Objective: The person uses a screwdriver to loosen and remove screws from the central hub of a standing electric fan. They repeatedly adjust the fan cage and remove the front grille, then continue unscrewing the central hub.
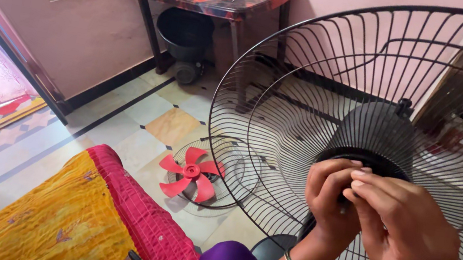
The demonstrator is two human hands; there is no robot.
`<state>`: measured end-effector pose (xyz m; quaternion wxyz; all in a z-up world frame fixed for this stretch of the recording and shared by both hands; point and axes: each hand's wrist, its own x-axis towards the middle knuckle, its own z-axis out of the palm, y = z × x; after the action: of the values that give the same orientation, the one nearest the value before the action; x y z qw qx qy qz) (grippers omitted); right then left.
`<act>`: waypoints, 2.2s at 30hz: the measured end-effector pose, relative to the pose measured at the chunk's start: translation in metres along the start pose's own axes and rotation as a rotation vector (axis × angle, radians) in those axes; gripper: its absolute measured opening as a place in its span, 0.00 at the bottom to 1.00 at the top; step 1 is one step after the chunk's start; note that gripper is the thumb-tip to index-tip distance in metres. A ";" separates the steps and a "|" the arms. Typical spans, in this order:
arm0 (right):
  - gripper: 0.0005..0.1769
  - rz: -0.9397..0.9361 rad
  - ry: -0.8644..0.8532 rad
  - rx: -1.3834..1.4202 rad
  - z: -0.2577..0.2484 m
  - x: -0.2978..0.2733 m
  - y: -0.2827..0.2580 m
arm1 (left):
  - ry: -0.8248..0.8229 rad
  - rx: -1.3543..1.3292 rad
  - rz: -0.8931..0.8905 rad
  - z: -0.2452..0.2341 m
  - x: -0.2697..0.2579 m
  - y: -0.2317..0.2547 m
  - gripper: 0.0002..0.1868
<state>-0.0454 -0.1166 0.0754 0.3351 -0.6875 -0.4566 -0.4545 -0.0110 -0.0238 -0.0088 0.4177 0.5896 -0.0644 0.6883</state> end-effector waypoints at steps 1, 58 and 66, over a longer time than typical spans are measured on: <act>0.12 0.004 -0.013 -0.011 -0.001 0.000 0.000 | -0.002 -0.007 -0.002 0.000 0.000 0.000 0.08; 0.08 0.190 0.138 -0.141 0.015 -0.028 0.005 | -0.503 0.451 0.097 -0.038 0.050 -0.025 0.53; 0.09 0.226 0.129 -0.219 0.013 -0.023 0.000 | -0.498 0.436 0.092 -0.037 0.048 -0.027 0.53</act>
<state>-0.0451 -0.1123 0.0494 0.3358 -0.7363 -0.3018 -0.5040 -0.0196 0.0391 0.0109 0.2216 0.8117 -0.0426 0.5388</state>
